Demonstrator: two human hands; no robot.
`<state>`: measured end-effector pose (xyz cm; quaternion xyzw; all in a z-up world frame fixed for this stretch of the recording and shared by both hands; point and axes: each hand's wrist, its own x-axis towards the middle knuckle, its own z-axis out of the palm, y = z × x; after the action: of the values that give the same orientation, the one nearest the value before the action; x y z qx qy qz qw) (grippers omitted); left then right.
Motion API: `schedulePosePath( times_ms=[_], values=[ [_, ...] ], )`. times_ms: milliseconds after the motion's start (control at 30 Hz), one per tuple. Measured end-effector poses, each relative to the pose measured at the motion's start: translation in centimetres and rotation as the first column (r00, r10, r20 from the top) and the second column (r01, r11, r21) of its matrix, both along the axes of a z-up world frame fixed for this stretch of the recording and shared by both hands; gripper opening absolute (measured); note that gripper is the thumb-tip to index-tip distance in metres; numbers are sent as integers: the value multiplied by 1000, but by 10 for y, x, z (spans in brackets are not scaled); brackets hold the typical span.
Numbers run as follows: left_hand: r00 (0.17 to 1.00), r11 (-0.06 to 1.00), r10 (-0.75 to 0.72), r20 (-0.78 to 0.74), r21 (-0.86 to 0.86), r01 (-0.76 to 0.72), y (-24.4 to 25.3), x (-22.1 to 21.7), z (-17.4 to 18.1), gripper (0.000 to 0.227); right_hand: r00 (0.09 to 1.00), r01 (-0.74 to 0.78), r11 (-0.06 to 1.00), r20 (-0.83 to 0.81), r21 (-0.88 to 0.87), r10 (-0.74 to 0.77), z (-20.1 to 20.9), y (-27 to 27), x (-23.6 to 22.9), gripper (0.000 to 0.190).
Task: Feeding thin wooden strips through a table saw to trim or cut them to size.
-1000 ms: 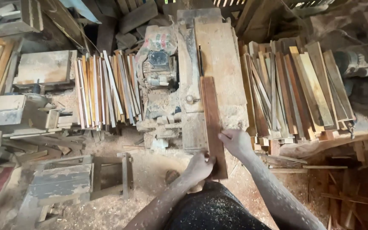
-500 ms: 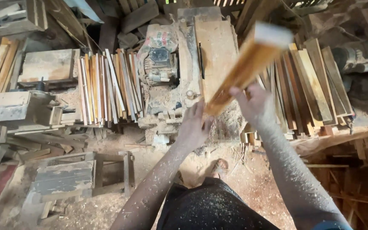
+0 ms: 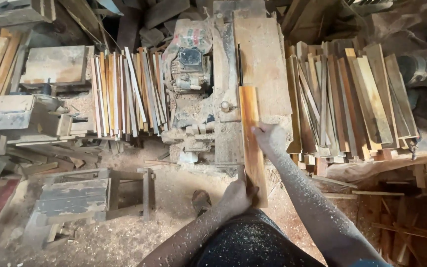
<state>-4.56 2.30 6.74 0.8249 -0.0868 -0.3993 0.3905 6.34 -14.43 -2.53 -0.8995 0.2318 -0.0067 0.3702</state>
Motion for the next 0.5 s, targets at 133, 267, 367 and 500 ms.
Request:
schedulePosePath(
  times_ms=[133,267,367,500],
  values=[
    [998,994,-54,-14,-97,53,3,8,37,101,995,-47,998,86,37,44,-262,-93,45,25],
    [983,984,-176,57,4,176,-2,11,15,114,997,-46,999,67,24,45,-311,-79,106,29],
    [959,955,-276,62,132,267,-1,18,17,118,998,-40,999,54,-19,41,-238,-55,106,26],
    [936,920,-348,61,215,328,-8,27,13,105,998,-44,997,34,-59,47,-207,-60,105,26]
  ],
)
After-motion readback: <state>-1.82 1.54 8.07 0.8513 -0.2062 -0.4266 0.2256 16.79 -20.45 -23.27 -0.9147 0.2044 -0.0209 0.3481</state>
